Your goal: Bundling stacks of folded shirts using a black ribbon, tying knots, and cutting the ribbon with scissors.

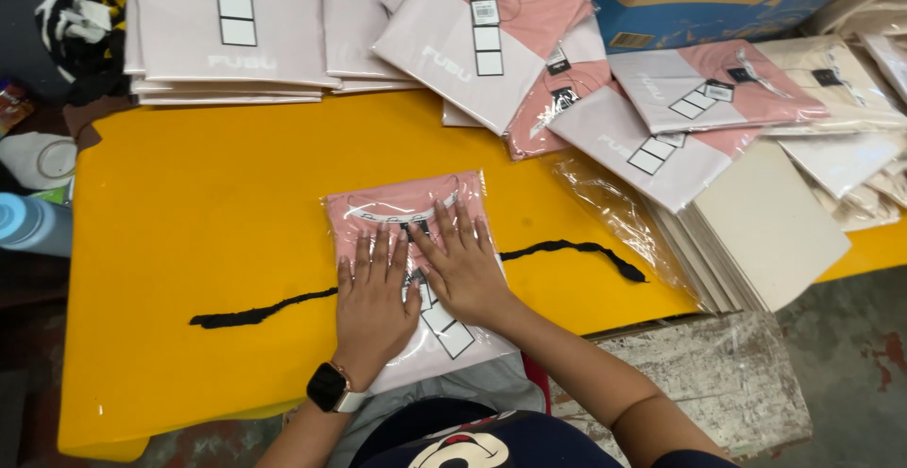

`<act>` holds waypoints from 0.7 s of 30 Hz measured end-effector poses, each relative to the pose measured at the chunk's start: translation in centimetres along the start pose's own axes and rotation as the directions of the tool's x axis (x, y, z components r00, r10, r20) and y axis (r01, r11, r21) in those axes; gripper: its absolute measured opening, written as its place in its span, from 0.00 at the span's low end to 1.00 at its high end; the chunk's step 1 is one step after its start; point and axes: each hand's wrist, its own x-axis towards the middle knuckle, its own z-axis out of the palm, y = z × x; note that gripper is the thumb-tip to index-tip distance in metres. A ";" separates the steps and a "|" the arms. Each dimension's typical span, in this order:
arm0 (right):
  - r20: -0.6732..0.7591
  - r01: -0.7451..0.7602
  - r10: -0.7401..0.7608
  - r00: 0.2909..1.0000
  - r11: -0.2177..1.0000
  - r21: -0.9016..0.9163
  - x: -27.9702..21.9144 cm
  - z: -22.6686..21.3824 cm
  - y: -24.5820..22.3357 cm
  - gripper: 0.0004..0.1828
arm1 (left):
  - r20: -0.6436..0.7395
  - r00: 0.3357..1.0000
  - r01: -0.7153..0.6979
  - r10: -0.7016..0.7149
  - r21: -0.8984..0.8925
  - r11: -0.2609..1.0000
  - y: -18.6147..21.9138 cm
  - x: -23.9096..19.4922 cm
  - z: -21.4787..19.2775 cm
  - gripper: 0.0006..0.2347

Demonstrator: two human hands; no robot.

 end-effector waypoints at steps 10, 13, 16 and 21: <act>-0.012 -0.017 0.016 1.000 1.000 -0.025 -0.4 0.5 -0.1 0.32 | 0.066 0.998 -0.022 0.024 -0.037 0.999 -0.3 0.4 -0.8 0.28; 0.050 -0.027 0.028 0.998 0.999 -0.020 -0.3 -0.7 -0.4 0.32 | 0.101 0.995 -0.021 0.026 -0.050 0.999 -0.4 0.4 -1.0 0.28; 0.131 0.009 -0.004 0.991 0.999 -0.038 0.2 -1.4 0.2 0.34 | 0.092 0.995 -0.027 0.033 -0.059 0.998 -0.5 0.2 -0.9 0.29; 0.234 -0.244 0.208 0.950 0.960 0.136 5.9 -8.8 4.6 0.24 | 0.127 0.992 0.009 0.013 -0.171 0.985 -1.6 0.8 -1.4 0.29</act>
